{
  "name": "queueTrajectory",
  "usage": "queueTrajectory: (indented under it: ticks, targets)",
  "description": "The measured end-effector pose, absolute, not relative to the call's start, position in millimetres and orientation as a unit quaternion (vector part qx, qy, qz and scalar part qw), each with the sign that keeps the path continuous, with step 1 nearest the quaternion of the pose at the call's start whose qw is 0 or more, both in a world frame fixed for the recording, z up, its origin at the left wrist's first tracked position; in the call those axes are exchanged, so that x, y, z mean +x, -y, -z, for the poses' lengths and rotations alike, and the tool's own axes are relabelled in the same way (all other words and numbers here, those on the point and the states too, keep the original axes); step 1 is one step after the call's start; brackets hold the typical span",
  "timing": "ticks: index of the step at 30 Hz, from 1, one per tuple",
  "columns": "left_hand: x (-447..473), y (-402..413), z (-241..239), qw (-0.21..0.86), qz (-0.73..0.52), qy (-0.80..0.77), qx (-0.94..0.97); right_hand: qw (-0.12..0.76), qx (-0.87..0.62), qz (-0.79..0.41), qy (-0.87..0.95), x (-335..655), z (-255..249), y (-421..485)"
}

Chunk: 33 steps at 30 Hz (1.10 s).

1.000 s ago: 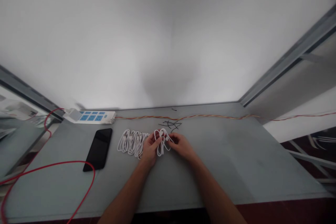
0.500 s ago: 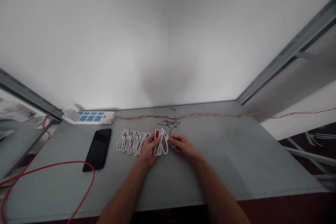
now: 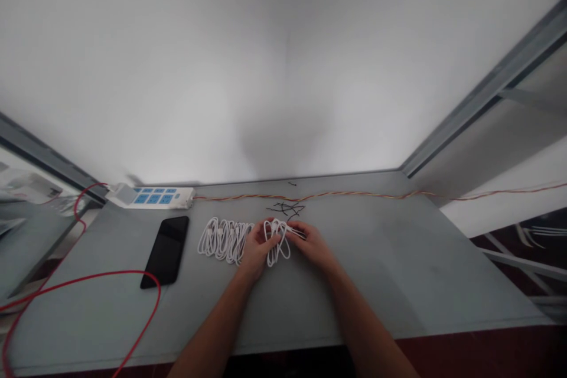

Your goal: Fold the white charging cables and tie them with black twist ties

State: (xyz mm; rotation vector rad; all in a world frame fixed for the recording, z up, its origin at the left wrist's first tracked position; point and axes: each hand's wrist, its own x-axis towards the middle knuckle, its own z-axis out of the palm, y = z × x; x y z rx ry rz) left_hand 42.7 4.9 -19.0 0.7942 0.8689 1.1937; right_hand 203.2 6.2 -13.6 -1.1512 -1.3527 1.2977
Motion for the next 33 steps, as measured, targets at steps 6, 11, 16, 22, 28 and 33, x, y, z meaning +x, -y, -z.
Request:
queueTrajectory:
  ticks: [6, 11, 16, 22, 28, 33]
  targets:
    - [43.4, -4.5, 14.0, 0.682, -0.516, -0.403, 0.327, 0.445, -0.511, -0.428, 0.599, 202.2, 14.6, -5.4]
    - [44.6, -4.3, 9.0, 0.711, -0.496, -0.406, 0.29, 0.474, -0.527, -0.454, 0.54, 201.8, 18.3, -7.1]
    - [44.9, -4.6, 9.4, 0.707, -0.502, -0.402, 0.296, 0.494, -0.525, -0.532, 0.445, 200.8, 21.0, -9.2]
    - [41.8, -5.2, 9.5, 0.718, -0.503, -0.389, 0.284, 0.477, -0.491, -0.544, 0.485, 198.0, 17.4, -5.8]
    - [43.2, -5.5, 10.7, 0.703, -0.509, -0.393, 0.303, 0.43, -0.449, -0.566, 0.54, 203.2, 13.3, -2.9]
    - [44.2, -5.8, 10.5, 0.694, -0.502, -0.414, 0.308, 0.401, -0.425, -0.581, 0.566, 206.5, 12.3, -2.8]
